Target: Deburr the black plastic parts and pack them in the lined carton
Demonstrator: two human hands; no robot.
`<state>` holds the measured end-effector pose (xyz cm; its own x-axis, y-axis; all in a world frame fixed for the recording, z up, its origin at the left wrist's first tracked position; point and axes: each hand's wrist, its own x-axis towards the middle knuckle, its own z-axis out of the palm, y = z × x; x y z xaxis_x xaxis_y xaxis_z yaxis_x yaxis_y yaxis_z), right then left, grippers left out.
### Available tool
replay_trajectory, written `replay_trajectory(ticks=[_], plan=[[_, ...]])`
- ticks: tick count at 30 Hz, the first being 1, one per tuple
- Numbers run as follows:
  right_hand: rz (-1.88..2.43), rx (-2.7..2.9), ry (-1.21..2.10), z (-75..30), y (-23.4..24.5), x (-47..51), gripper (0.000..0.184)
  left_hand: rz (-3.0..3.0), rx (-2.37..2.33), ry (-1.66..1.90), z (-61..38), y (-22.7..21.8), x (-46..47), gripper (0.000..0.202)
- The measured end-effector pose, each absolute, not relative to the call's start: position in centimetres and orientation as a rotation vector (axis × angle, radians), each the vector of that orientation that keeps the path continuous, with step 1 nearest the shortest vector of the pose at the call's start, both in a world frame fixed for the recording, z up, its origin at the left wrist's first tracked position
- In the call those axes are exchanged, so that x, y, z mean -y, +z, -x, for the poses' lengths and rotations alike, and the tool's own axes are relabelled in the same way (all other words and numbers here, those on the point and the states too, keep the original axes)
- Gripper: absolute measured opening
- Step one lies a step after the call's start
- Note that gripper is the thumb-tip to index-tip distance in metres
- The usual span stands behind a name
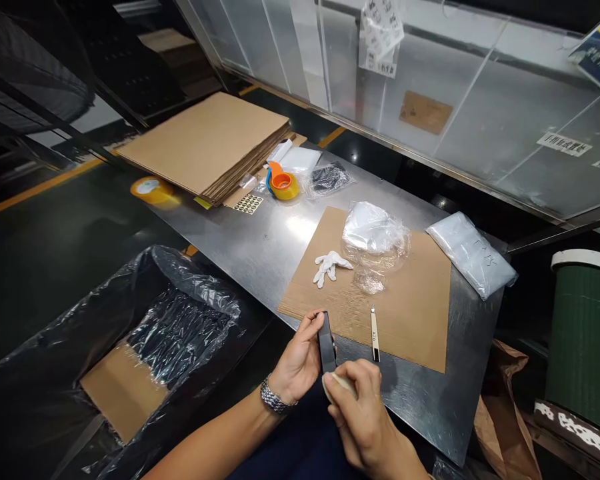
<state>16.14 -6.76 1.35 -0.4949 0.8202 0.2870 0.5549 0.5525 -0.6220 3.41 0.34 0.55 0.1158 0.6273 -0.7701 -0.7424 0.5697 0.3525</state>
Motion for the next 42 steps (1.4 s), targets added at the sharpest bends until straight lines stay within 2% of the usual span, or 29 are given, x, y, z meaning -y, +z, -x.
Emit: replay_trajectory(ticks=[6, 11, 14, 16, 19, 21, 25, 28, 31, 34, 37, 42], plan=[[1.094, 2.228, 0.764, -16.6, 1.1, 5.8, 0.042, 0.033, -1.009, 0.884, -3.6, -0.1, 1.1, 0.029], [1.314, 1.971, 0.866, -17.1, -0.8, 3.1, 0.034, -0.15, -0.966, 0.813, -4.1, 0.1, 2.8, 0.033], [1.635, 1.673, 0.865, -19.0, -3.8, 1.1, 0.03, -0.269, -0.914, 0.741, -3.9, 0.7, 2.9, 0.028], [1.812, 1.527, 0.8, -21.1, -6.9, 0.1, 0.035, -0.394, -0.9, 0.713, -3.5, 1.0, 2.6, 0.023], [2.053, 1.355, 0.674, -24.6, -11.8, -0.6, 0.042, -0.565, -0.921, 0.732, -3.1, 1.0, 2.4, 0.041], [2.181, 1.263, 0.611, -26.2, -14.4, -0.5, 0.039, -0.571, -0.961, 0.7, -3.1, 0.8, 2.3, 0.047], [2.271, 1.186, 0.576, -27.0, -16.6, 0.2, 0.034, -0.436, -1.056, 0.615, -3.4, 0.7, 1.7, 0.034], [2.219, 1.19, 0.603, -25.8, -15.0, 0.6, 0.04, -0.402, -1.067, 0.606, -3.3, 1.2, 1.3, 0.032], [2.034, 1.285, 0.761, -23.9, -10.7, 1.2, 0.041, -0.4, -1.046, 0.557, -3.1, 1.6, 1.1, 0.036], [1.721, 1.425, 1.071, -21.8, -5.0, 2.3, 0.033, -0.427, -1.025, 0.525, -3.0, 1.9, 1.2, 0.037], [1.278, 1.461, 1.428, -20.2, -0.4, 2.9, 0.024, -0.524, -0.969, 0.533, -2.9, 2.2, 1.5, 0.027], [1.152, 1.494, 1.51, -19.7, 1.4, 2.8, 0.022, -0.658, -0.944, 0.521, -2.8, 2.8, 1.9, 0.011]])
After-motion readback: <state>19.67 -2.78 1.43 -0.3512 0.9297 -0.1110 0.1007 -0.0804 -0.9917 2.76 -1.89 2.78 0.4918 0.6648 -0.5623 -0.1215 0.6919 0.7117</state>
